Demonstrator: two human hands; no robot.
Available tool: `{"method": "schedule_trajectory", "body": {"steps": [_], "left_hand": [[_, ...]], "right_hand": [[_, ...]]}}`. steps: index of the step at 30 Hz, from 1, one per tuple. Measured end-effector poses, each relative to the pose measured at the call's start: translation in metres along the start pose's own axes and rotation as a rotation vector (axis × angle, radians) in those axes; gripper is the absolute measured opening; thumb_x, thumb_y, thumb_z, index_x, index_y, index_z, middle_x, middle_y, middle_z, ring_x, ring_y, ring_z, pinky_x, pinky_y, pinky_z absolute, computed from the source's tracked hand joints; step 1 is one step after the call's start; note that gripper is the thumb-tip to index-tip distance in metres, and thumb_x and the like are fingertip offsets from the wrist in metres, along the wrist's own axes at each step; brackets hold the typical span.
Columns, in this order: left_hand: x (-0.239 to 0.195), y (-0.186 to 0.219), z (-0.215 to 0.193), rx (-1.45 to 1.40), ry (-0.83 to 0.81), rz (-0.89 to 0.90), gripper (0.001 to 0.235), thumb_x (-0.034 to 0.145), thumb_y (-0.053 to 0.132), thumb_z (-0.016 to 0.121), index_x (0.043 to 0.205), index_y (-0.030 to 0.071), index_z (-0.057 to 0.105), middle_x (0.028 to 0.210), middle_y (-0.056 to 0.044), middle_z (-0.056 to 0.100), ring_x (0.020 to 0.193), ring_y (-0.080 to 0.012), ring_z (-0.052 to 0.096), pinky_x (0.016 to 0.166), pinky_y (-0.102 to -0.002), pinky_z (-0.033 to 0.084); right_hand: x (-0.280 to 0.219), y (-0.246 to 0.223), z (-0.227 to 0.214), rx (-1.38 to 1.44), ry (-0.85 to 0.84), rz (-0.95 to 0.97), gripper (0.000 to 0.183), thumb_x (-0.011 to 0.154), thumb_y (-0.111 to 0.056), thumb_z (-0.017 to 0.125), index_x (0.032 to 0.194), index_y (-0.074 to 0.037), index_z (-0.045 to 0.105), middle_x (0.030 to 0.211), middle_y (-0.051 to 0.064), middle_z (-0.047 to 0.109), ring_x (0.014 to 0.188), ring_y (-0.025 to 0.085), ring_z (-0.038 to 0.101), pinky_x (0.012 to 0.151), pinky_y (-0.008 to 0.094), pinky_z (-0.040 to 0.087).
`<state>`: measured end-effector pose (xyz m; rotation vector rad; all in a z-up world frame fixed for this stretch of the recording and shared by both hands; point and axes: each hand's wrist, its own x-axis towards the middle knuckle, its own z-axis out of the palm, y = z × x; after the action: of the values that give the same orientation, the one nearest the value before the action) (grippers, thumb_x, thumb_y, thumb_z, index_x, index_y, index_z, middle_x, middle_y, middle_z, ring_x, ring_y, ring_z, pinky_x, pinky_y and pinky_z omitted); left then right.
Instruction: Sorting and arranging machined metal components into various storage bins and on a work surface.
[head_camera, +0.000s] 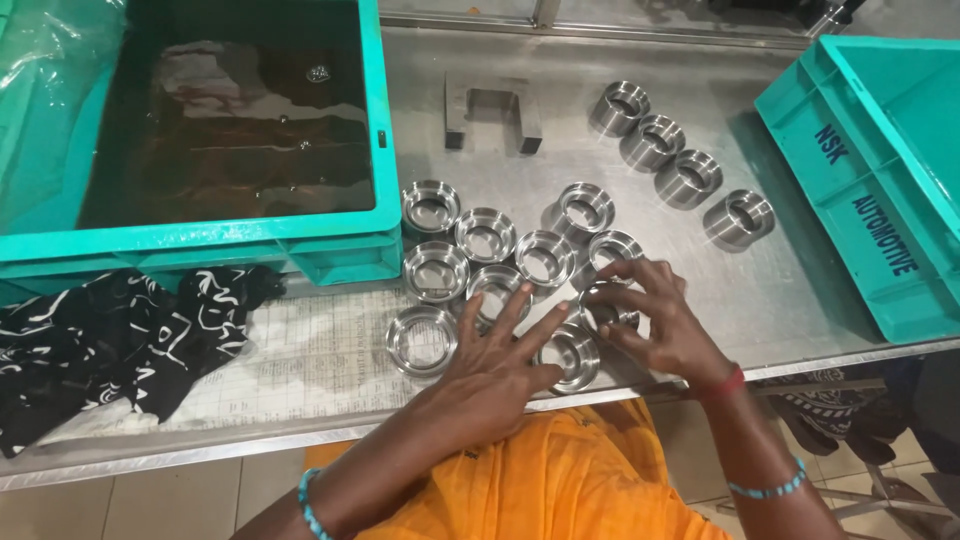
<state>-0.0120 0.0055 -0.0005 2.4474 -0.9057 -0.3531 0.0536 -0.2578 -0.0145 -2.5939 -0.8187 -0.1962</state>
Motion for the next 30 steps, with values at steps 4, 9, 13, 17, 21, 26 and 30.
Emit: {"method": "schedule_trajectory", "body": {"steps": [4,9,13,17,21,26,30], "left_hand": [[-0.014,-0.021,0.011,0.037,0.08,-0.046,0.067,0.076,-0.008,0.059,0.134,0.024,0.067,0.171,-0.01,0.014,0.154,-0.0373,-0.002,0.114,-0.072,-0.011],[-0.037,-0.051,-0.002,0.078,0.206,-0.217,0.059,0.086,0.011,0.065,0.143,0.025,0.06,0.172,-0.013,0.016,0.153,-0.0393,0.001,0.114,-0.072,-0.007],[-0.044,-0.075,0.018,0.107,0.402,-0.233,0.053,0.087,0.025,0.066,0.139,0.015,0.06,0.166,-0.018,0.024,0.154,-0.043,0.007,0.111,-0.07,0.001],[-0.044,-0.083,0.03,0.125,0.572,-0.152,0.05,0.091,0.03,0.062,0.136,0.009,0.062,0.16,-0.019,0.034,0.151,-0.0415,0.019,0.111,-0.068,0.011],[-0.045,-0.084,0.028,0.114,0.625,-0.105,0.047,0.09,0.028,0.063,0.133,0.009,0.064,0.159,-0.018,0.04,0.15,-0.0404,0.025,0.113,-0.064,0.014],[-0.042,-0.079,0.029,0.116,0.681,-0.104,0.046,0.087,0.028,0.063,0.129,0.009,0.066,0.155,-0.018,0.046,0.148,-0.0404,0.031,0.114,-0.06,0.018],[-0.046,-0.084,0.032,0.148,0.706,-0.145,0.046,0.087,0.028,0.063,0.128,0.01,0.067,0.154,-0.017,0.046,0.147,-0.0401,0.032,0.114,-0.06,0.019]], "right_hand": [[0.034,0.007,0.01,0.137,0.007,0.044,0.052,0.081,-0.041,0.076,0.129,-0.02,0.072,0.133,0.006,0.058,0.124,0.026,0.047,0.107,0.047,0.033],[0.067,-0.002,0.037,-0.18,-0.052,0.132,0.054,0.083,-0.047,0.078,0.133,-0.028,0.071,0.128,0.009,0.057,0.114,0.027,0.048,0.098,0.049,0.035],[0.056,-0.003,0.05,-0.166,-0.097,0.108,0.041,0.089,-0.044,0.072,0.126,-0.027,0.074,0.131,0.008,0.058,0.111,0.029,0.048,0.095,0.048,0.042],[0.037,-0.009,0.047,-0.131,-0.008,-0.031,0.024,0.087,-0.038,0.073,0.098,-0.018,0.081,0.134,0.016,0.054,0.117,0.033,0.048,0.098,0.051,0.044],[0.029,-0.015,0.028,-0.048,-0.086,0.043,0.027,0.088,-0.041,0.075,0.094,-0.015,0.081,0.123,0.018,0.052,0.116,0.034,0.048,0.102,0.051,0.042],[0.028,-0.012,0.012,0.12,-0.166,-0.095,0.033,0.088,-0.044,0.075,0.097,-0.012,0.081,0.134,0.017,0.052,0.128,0.035,0.046,0.109,0.052,0.04],[0.063,0.006,0.02,0.116,-0.093,-0.043,0.036,0.09,-0.039,0.069,0.118,-0.017,0.078,0.145,0.013,0.054,0.124,0.033,0.047,0.107,0.054,0.035]]}}
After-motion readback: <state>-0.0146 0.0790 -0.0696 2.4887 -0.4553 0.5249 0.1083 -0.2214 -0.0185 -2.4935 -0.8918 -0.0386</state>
